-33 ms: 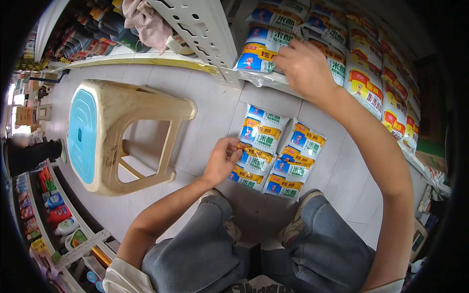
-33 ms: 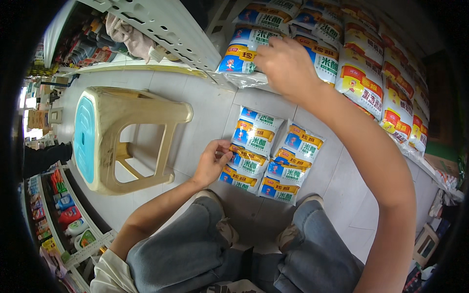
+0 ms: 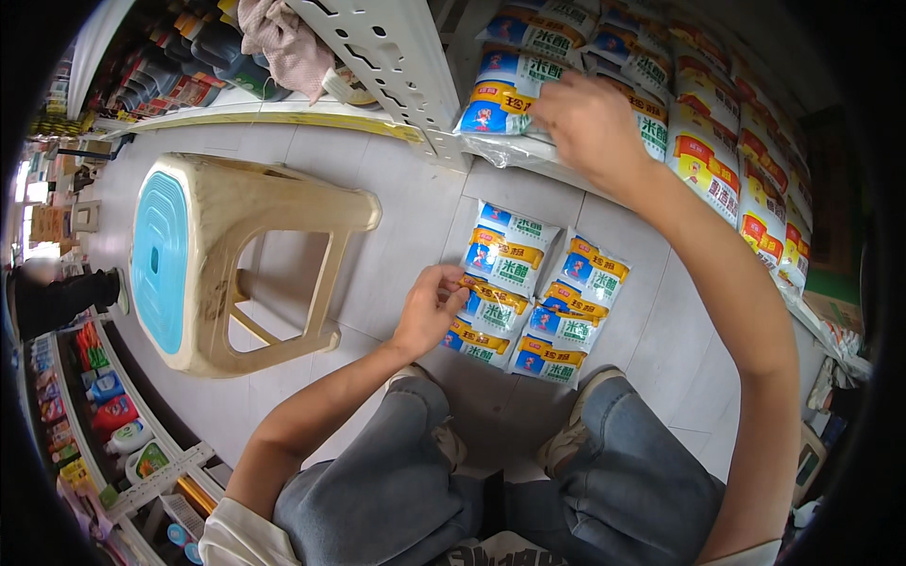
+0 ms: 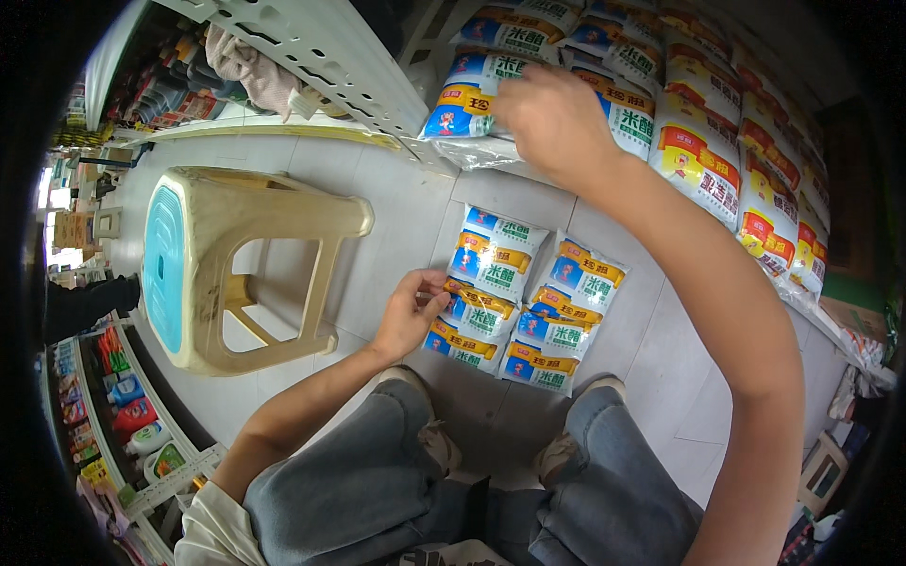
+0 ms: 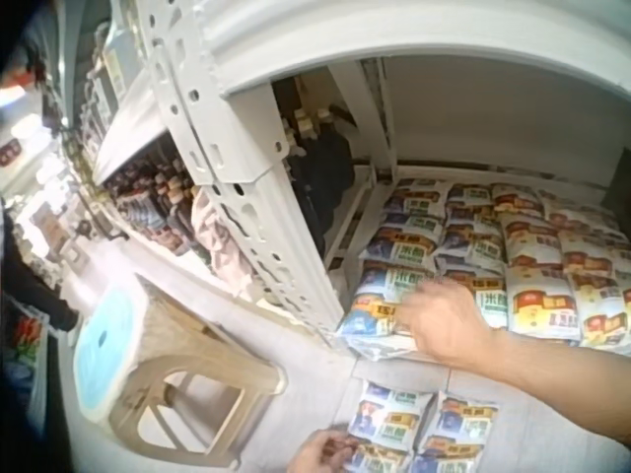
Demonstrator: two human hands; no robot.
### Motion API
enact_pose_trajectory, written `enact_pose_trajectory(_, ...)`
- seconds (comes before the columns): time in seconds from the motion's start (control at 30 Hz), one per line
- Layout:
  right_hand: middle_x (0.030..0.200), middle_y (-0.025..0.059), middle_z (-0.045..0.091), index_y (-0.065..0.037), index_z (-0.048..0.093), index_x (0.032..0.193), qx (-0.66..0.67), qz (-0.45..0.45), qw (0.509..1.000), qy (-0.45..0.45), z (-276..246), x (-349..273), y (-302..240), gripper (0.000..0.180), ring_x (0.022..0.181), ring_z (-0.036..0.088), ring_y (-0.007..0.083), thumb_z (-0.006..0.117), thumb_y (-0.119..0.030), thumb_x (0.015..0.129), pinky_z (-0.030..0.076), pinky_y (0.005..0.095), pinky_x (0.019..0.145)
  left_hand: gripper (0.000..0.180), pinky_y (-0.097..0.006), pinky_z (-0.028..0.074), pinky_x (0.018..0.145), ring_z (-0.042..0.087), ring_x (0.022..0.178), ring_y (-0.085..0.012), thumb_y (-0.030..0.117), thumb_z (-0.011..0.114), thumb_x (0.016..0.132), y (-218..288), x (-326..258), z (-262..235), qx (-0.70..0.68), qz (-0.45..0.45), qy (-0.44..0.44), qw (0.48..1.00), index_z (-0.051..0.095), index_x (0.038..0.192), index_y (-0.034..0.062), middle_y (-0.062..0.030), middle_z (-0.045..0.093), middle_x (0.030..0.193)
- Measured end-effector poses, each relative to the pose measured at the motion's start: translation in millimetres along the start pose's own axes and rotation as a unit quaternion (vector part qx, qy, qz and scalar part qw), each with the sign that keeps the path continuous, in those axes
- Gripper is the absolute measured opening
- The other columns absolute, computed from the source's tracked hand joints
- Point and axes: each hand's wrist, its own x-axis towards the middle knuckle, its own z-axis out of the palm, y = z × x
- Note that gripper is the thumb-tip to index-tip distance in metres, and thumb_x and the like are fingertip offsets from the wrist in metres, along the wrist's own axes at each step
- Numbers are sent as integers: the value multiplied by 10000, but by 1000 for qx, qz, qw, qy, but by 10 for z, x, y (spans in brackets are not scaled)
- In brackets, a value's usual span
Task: The person sits on the floor and repeatedly picks up small packets from a shelf, then places them on the floor in neat rows. The person handles two different types of packets, first orange and white, then blue and white.
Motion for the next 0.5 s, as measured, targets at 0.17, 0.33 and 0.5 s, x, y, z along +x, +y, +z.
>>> enact_pose_trajectory(0.17,862,112,690,-47,717,888,224,204,951,64,-297,236,-11,148,753,646,321,612,-148,858,514,354,686,284,-331,522,859,610,955,-167,217,575,981,151,29,-42,-165,-45,-64,983,564,1183,17,-117,627,1101)
enact_pose_trajectory(0.33,778,79,616,3,675,861,214,95,970,71,-838,123,-406,80,699,581,229,652,-57,813,480,315,647,672,-422,482,994,590,1139,-263,574,409,983,681,36,-164,-478,-117,-198,848,455,1347,11,-185,579,1272)
enact_pose_trajectory(0.5,771,31,497,-83,591,734,247,-88,962,81,-704,-482,-1222,134,730,502,212,647,-142,628,431,343,579,784,-503,416,1071,511,1273,-339,615,438,951,1321,-120,-250,-693,-186,-276,640,345,1445,13,-216,498,1384)
